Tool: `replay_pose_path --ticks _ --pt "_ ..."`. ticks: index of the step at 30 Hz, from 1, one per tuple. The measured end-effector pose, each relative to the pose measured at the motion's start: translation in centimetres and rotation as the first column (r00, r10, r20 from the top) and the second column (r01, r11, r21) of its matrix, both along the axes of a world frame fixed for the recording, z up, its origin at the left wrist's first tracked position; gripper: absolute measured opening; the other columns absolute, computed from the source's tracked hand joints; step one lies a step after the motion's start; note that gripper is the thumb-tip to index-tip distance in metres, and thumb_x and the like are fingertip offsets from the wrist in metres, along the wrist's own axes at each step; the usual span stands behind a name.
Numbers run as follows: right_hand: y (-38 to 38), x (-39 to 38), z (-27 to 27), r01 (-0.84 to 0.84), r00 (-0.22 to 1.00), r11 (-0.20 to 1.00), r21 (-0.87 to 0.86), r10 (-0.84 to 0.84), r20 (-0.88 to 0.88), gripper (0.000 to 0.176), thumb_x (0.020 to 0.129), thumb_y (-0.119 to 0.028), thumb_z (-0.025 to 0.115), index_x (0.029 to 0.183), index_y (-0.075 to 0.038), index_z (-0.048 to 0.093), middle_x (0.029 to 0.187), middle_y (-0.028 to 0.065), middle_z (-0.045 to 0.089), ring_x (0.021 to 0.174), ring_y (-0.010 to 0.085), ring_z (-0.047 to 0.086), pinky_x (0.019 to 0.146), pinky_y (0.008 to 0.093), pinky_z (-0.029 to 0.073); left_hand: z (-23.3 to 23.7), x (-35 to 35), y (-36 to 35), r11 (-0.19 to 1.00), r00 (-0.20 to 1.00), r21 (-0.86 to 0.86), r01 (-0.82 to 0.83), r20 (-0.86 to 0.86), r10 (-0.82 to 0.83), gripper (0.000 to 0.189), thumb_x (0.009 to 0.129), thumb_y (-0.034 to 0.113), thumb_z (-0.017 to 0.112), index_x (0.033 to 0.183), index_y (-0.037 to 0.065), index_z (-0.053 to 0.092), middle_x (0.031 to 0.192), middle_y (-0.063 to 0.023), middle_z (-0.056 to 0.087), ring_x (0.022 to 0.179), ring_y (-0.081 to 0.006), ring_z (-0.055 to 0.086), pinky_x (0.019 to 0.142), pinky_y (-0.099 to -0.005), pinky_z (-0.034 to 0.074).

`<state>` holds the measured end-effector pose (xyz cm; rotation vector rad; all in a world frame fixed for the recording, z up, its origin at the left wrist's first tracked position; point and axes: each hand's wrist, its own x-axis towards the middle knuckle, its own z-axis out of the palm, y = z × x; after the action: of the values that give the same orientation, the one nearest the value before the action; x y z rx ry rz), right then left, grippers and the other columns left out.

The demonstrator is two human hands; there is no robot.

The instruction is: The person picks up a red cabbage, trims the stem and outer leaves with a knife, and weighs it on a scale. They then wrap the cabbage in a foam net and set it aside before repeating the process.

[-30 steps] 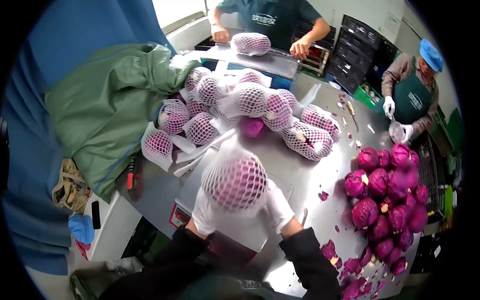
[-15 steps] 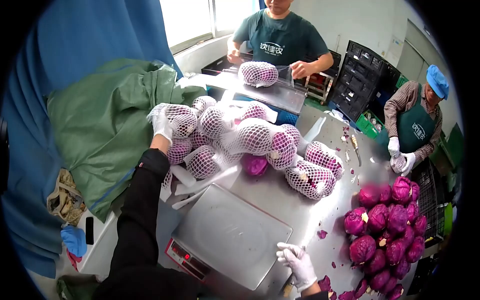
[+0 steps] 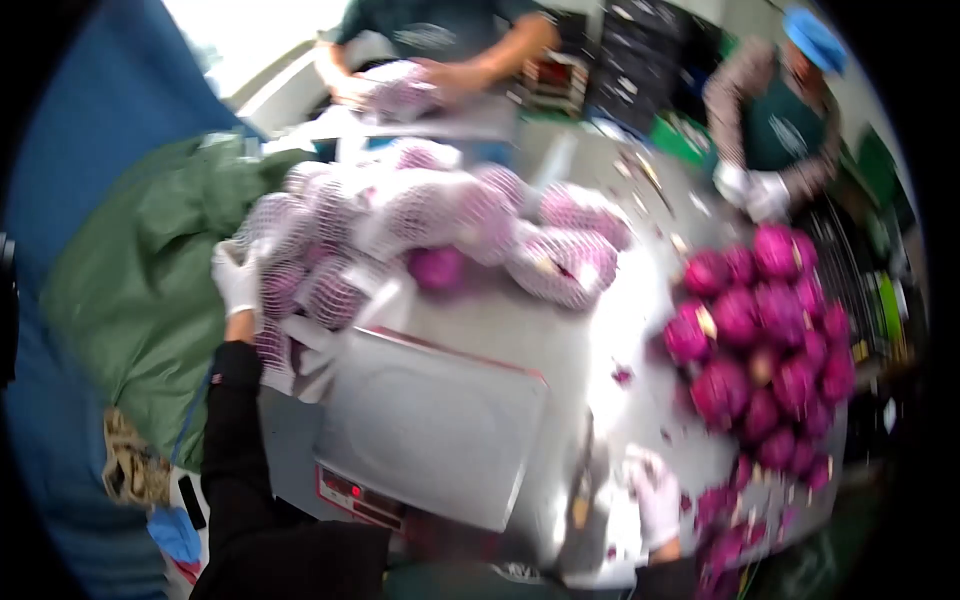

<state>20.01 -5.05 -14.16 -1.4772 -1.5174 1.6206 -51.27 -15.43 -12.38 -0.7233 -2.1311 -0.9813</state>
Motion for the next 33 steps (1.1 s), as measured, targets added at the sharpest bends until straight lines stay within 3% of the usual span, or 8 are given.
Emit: replay_pose_path --ticks 4,8,10,14,20,24,28,33 --pt "-2.1 2.5 1.0 0.026 0.958 0.985 0.171 -0.074 0.277 0.031 0.09 -0.015 0.063 0.118 -0.001 0.062 0.098 0.0072 0.064 0.089 0.0145 0.063 0.075 0.0271 0.051 0.7 2.0 -0.1 0.903 0.648 0.039 0.427 0.684 -0.335 0.053 0.091 0.026 0.066 0.133 -0.003 0.052 0.125 -0.0097 0.06 0.119 -0.0185 0.053 0.103 -0.0309 0.039" --pt "-5.1 4.2 -0.8 -0.141 0.824 0.88 0.454 -0.149 0.546 0.048 0.081 -0.035 0.072 0.113 -0.001 0.06 0.106 0.0134 0.057 0.099 0.0297 0.058 0.087 0.0397 0.048 -1.3 -4.0 -1.6 0.947 0.838 0.01 0.322 0.461 -0.291 0.04 0.091 0.027 0.065 0.117 -0.003 0.061 0.112 -0.0125 0.067 0.103 -0.0199 0.062 0.093 -0.0321 0.046" --pt "-5.9 5.0 -2.4 -0.255 0.691 0.804 0.538 -0.238 0.683 0.062 0.075 -0.046 0.075 0.115 -0.002 0.057 0.109 0.0155 0.052 0.105 0.0342 0.051 0.093 0.0438 0.043 3.8 3.8 -0.3 0.941 0.981 -0.331 -0.066 0.149 0.121 0.05 0.088 0.04 0.066 0.112 -0.004 0.062 0.108 -0.0191 0.066 0.103 -0.0314 0.062 0.091 -0.0389 0.048" --pt "-6.1 4.1 -2.3 -0.198 0.732 0.893 0.404 -0.14 0.667 0.07 0.073 -0.055 0.074 0.115 -0.003 0.053 0.111 0.0182 0.051 0.105 0.035 0.051 0.091 0.0452 0.044 7.8 14.4 5.4 0.942 0.956 -0.168 0.291 0.01 -0.294 0.045 0.091 0.031 0.067 0.116 -0.005 0.059 0.115 -0.0209 0.062 0.107 -0.0318 0.059 0.094 -0.0384 0.046" --pt "-6.4 0.9 -5.7 -0.359 0.713 0.88 0.312 0.043 0.7 0.049 0.089 -0.047 0.058 0.111 -0.003 0.054 0.102 0.0164 0.061 0.095 0.0325 0.062 0.077 0.0435 0.052 9.1 39.0 18.4 0.382 0.398 -0.115 0.917 0.316 -0.861 0.05 0.091 0.015 0.065 0.137 0.005 0.046 0.13 -0.0115 0.053 0.12 -0.0215 0.052 0.099 -0.0367 0.042" --pt "-6.9 3.0 -5.5 -0.396 0.728 0.911 0.116 0.234 0.645 0.034 0.095 -0.038 0.049 0.104 -0.006 0.056 0.095 0.0153 0.062 0.085 0.0339 0.065 0.069 0.045 0.053 8.8 53.8 23.2 -0.168 0.005 -0.463 0.87 0.349 -0.937 0.065 0.081 0.02 0.073 0.135 0.001 0.044 0.132 -0.02 0.049 0.127 -0.0345 0.045 0.11 -0.0394 0.033" --pt "-6.7 4.1 -4.2 -0.251 0.884 0.901 0.354 0.063 0.464 0.04 0.093 -0.044 0.051 0.104 -0.006 0.053 0.095 0.0165 0.059 0.089 0.0344 0.063 0.071 0.045 0.052 3.1 62.1 28.5 -0.338 -0.109 -0.535 0.775 0.412 -0.904 0.089 0.067 0.025 0.084 0.142 0.01 0.039 0.142 -0.025 0.038 0.132 -0.0428 0.037 0.11 -0.0464 0.033" --pt "-6.6 0.5 -6.6 -0.572 0.739 0.729 0.375 0.261 0.621 0.074 0.082 -0.057 0.062 0.127 -0.001 0.046 0.105 0.013 0.053 0.098 0.0248 0.057 0.074 0.0368 0.051 2.3 69.6 30.7 -0.408 -0.204 -0.578 0.706 0.386 -0.9 0.093 0.066 0.024 0.084 0.146 0.012 0.037 0.145 -0.0247 0.035 0.136 -0.0413 0.033 0.111 -0.0464 0.032"
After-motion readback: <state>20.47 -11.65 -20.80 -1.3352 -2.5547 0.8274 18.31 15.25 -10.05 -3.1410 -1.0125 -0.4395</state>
